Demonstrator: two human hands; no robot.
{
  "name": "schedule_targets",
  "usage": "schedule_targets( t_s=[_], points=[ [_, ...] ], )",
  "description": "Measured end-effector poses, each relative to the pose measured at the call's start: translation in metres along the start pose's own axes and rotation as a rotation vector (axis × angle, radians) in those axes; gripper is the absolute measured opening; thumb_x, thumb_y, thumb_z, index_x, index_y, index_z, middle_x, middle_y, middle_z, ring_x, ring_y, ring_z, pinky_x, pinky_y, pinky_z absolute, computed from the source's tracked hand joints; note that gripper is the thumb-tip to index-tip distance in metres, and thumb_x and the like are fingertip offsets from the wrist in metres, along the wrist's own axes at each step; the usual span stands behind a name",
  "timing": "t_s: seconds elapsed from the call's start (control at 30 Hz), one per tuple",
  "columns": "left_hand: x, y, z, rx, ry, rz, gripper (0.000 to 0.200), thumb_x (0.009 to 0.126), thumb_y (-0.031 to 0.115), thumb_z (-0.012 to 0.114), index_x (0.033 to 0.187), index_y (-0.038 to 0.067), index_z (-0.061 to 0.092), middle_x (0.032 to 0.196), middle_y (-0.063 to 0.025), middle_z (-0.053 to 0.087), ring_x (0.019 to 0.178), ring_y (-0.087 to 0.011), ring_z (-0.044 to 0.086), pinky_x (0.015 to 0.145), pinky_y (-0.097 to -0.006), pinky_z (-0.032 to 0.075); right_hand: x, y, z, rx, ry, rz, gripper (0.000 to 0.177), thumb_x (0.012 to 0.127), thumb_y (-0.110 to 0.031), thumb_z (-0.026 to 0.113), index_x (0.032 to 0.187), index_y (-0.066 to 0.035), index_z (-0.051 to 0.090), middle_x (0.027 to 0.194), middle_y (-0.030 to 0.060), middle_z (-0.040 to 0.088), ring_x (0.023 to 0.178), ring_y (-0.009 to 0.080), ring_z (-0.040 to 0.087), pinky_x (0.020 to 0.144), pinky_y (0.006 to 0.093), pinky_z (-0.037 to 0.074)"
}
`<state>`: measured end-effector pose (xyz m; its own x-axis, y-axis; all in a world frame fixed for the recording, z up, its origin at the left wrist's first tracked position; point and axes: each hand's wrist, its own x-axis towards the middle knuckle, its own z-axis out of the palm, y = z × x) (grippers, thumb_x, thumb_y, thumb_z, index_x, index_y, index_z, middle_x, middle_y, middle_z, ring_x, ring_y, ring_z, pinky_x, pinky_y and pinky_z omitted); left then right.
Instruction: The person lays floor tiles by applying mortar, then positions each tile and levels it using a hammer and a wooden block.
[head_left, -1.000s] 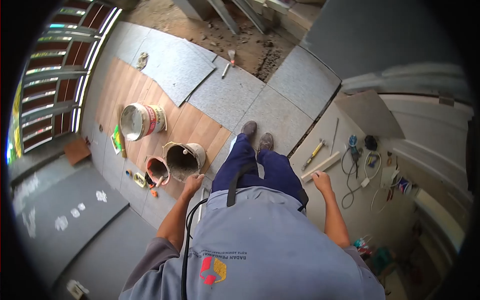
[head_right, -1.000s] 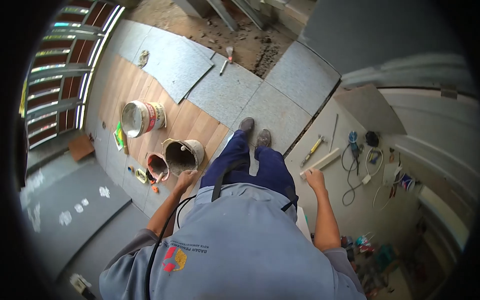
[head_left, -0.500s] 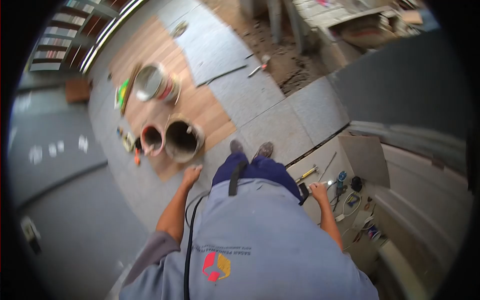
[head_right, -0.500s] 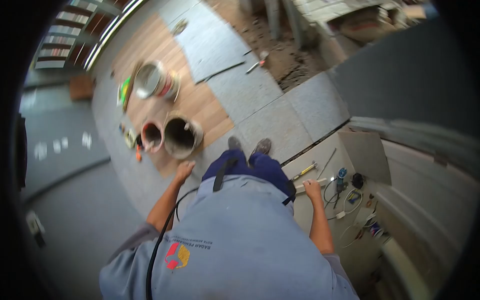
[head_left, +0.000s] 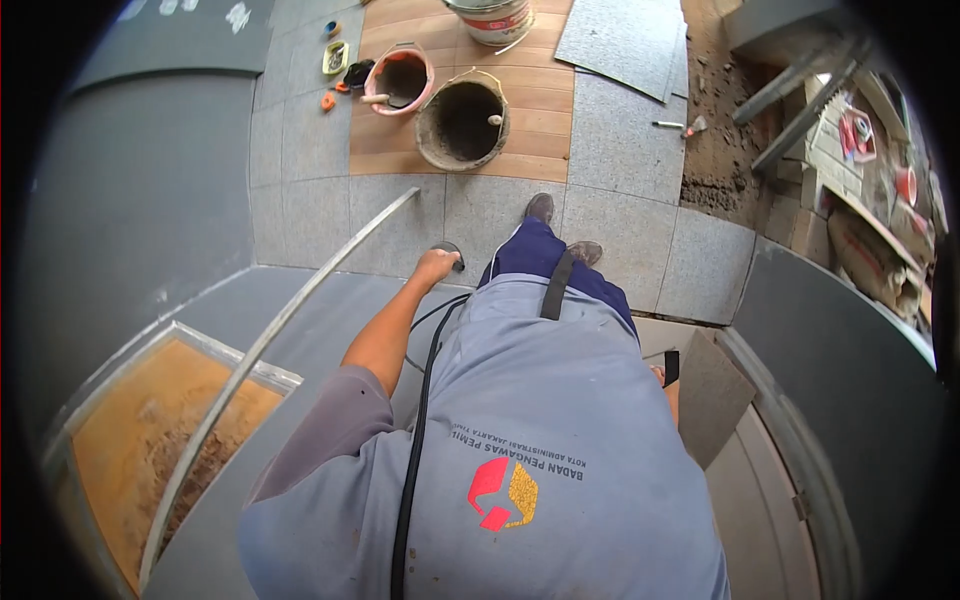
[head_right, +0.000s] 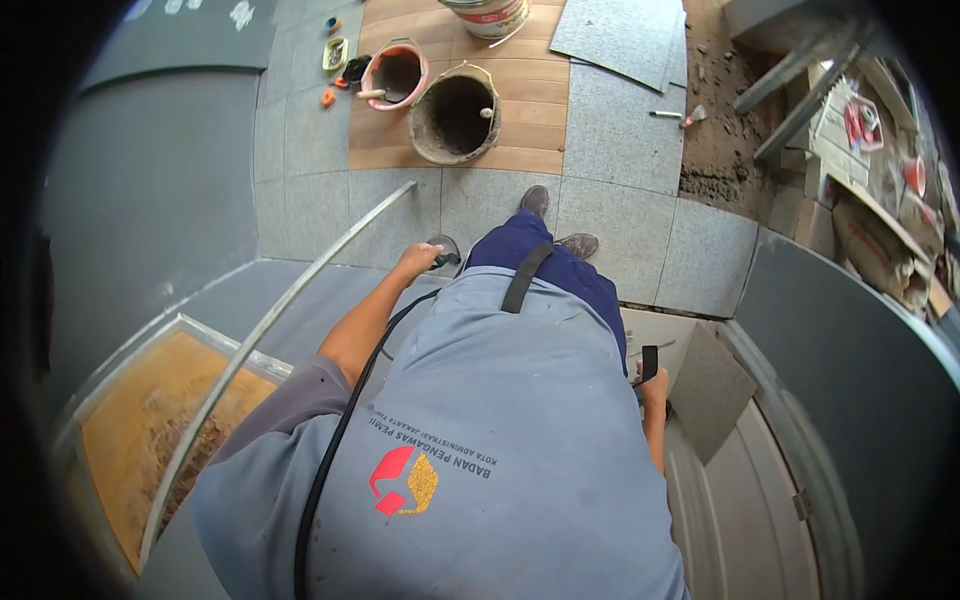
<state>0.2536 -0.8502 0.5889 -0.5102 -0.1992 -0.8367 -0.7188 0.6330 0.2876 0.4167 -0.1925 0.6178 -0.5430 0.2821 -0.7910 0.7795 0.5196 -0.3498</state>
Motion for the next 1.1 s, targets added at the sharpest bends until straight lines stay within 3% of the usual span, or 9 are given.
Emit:
schedule_targets(
  t_s=[0.2, 0.37, 0.47, 0.5, 0.6, 0.7, 0.77, 0.83, 1.1],
  points=[
    [-0.024, -0.021, -0.014, -0.234, 0.08, -0.131, 0.051, 0.092, 0.044, 0.063, 0.098, -0.005, 0.075, 0.093, -0.0233, 0.073, 0.09, -0.0339, 0.069, 0.084, -0.0425, 0.051, 0.072, -0.006, -0.042, -0.325, 0.016, -0.331, 0.023, 0.083, -0.022, 0.073, 0.092, -0.001, 0.075, 0.081, 0.021, 0.073, 0.083, 0.0357, 0.074, 0.071, 0.044, 0.055],
    [-0.054, -0.032, -0.013, -0.482, 0.227, -0.323, 0.052, 0.092, 0.044, 0.064, 0.108, -0.004, 0.073, 0.098, -0.0176, 0.073, 0.094, -0.0272, 0.067, 0.084, -0.0409, 0.05, 0.116, -0.052, -0.059, -0.274, 0.014, -0.321, 0.021, 0.086, -0.017, 0.066, 0.094, -0.001, 0.076, 0.085, 0.0228, 0.074, 0.082, 0.0374, 0.073, 0.075, 0.0437, 0.057],
    [-0.062, -0.071, 0.003, -0.662, 0.311, -0.356, 0.052, 0.093, 0.051, 0.066, 0.117, 0.005, 0.071, 0.087, -0.0034, 0.063, 0.075, -0.0229, 0.056, 0.059, -0.042, 0.042, 0.14, -0.091, -0.08, -0.428, -0.098, -0.209, 0.024, 0.088, -0.018, 0.064, 0.094, 0.001, 0.076, 0.082, 0.0237, 0.073, 0.076, 0.0365, 0.074, 0.068, 0.0438, 0.057],
    [-0.07, -0.082, 0.008, -0.734, 0.344, -0.368, 0.056, 0.092, 0.051, 0.068, 0.125, 0.006, 0.067, 0.104, -0.0081, 0.066, 0.094, -0.0254, 0.06, 0.073, -0.0483, 0.05, 0.147, -0.098, -0.083, -0.216, -0.104, -0.201, 0.028, 0.089, -0.022, 0.065, 0.096, 0.003, 0.075, 0.077, 0.0245, 0.071, 0.067, 0.0325, 0.072, 0.059, 0.0412, 0.055],
    [-0.101, -0.098, 0.005, -0.931, 0.414, -0.487, 0.069, 0.091, 0.049, 0.073, 0.141, 0.005, 0.055, 0.134, -0.0168, 0.058, 0.123, -0.0342, 0.056, 0.096, -0.0621, 0.047, 0.137, -0.167, -0.11, -0.389, -0.078, -0.483, 0.031, 0.091, -0.024, 0.064, 0.099, 0.003, 0.076, 0.073, 0.0202, 0.071, 0.062, 0.026, 0.07, 0.055, 0.0378, 0.054],
    [-0.123, -0.129, -0.012, -1.258, 0.622, -0.478, 0.086, 0.088, 0.046, 0.078, 0.153, 0.004, 0.04, 0.154, -0.0225, 0.042, 0.141, -0.0437, 0.042, 0.11, -0.0715, 0.033, 0.164, -0.185, -0.123, -0.288, -0.118, -0.256, 0.031, 0.093, -0.026, 0.065, 0.102, 0.001, 0.076, 0.074, 0.0108, 0.069, 0.061, 0.0185, 0.066, 0.054, 0.0338, 0.053],
    [-0.134, -0.152, -0.035, -1.256, 0.807, -0.49, 0.082, 0.088, 0.046, 0.078, 0.148, 0.002, 0.045, 0.138, -0.0158, 0.053, 0.124, -0.0379, 0.053, 0.097, -0.0689, 0.045, 0.174, -0.188, -0.128, -0.27, -0.153, -0.193, 0.031, 0.093, -0.025, 0.064, 0.106, 0.001, 0.075, 0.081, 0.0101, 0.07, 0.064, 0.0174, 0.065, 0.054, 0.0325, 0.052],
    [-0.147, -0.166, -0.064, -1.412, 0.975, -0.455, 0.089, 0.084, 0.044, 0.083, 0.147, -0.004, 0.043, 0.145, -0.0197, 0.048, 0.137, -0.0423, 0.046, 0.105, -0.0717, 0.039, 0.17, -0.205, -0.135, -0.276, -0.182, -0.17, 0.032, 0.094, -0.023, 0.063, 0.114, 0.0, 0.073, 0.094, 0.0117, 0.072, 0.067, 0.0172, 0.064, 0.056, 0.0305, 0.052],
    [-0.172, -0.2, -0.169, -1.687, 1.344, -0.378, 0.119, 0.073, 0.051, 0.09, 0.154, -0.009, 0.027, 0.166, -0.0235, 0.025, 0.154, -0.0402, 0.023, 0.118, -0.0698, 0.023, 0.132, -0.211, -0.123, -0.258, -0.071, -0.172, 0.032, 0.092, -0.026, 0.065, 0.101, 0.003, 0.076, 0.076, 0.0109, 0.069, 0.062, 0.018, 0.066, 0.054, 0.0332, 0.054]
  ],
)
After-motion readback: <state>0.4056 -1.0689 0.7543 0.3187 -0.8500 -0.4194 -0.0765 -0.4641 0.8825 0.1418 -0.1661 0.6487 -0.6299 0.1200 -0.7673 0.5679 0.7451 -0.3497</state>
